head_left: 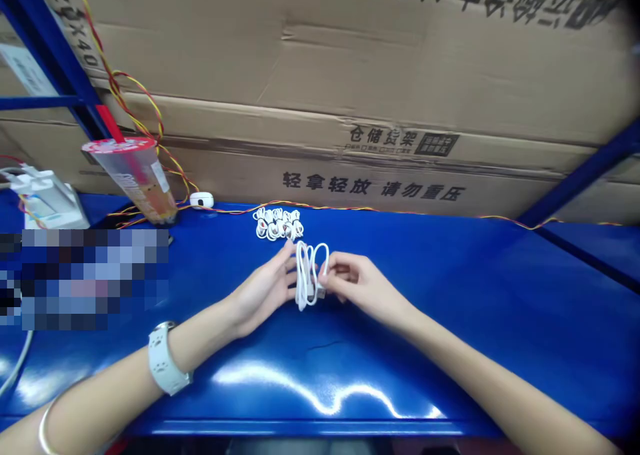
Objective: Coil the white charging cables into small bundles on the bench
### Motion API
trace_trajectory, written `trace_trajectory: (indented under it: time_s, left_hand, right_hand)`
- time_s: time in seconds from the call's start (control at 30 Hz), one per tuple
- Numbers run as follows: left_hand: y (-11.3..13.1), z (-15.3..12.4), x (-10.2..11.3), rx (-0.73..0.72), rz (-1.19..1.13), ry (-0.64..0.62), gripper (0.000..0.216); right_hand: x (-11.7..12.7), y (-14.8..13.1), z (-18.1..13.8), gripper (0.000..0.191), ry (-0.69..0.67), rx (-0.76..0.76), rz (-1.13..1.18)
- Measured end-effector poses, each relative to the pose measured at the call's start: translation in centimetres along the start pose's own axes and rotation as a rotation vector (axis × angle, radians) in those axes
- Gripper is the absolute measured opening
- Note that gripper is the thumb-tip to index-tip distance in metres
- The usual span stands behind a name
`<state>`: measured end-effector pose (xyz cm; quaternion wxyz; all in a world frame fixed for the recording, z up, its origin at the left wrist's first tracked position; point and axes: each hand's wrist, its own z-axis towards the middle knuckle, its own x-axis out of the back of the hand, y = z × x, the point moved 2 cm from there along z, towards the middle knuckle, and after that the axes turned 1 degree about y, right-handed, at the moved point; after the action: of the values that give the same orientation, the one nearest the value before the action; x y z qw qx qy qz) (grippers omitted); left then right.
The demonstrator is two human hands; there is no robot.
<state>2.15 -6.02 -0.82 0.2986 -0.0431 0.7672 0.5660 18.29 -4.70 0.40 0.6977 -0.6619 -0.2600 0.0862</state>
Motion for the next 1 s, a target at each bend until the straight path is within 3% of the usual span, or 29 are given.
trace_trajectory:
  time_s: [0.2, 0.5, 0.7, 1.0]
  left_hand:
    - [0.9, 0.9, 1.8, -0.11, 0.012, 0.188, 0.028]
    - [1.9, 1.5, 3.0, -0.172, -0.027, 0.243, 0.022]
    - [1.9, 1.5, 3.1, -0.179, -0.028, 0.282, 0.026]
    - [1.9, 1.5, 3.3, -0.251, 0.196, 0.328, 0.026]
  right_hand:
    - [2.6, -0.5, 0.6, 0.017, 0.048, -0.046, -0.013]
    - [8.9, -2.9, -0.5, 0.028, 0.032, -0.034, -0.063]
    - [12.8, -1.6, -2.2, 0.027, 0.158, -0.061, -0.003]
    - [17.8, 0.0, -5.0, 0.018, 0.308, -0.085, -0.033]
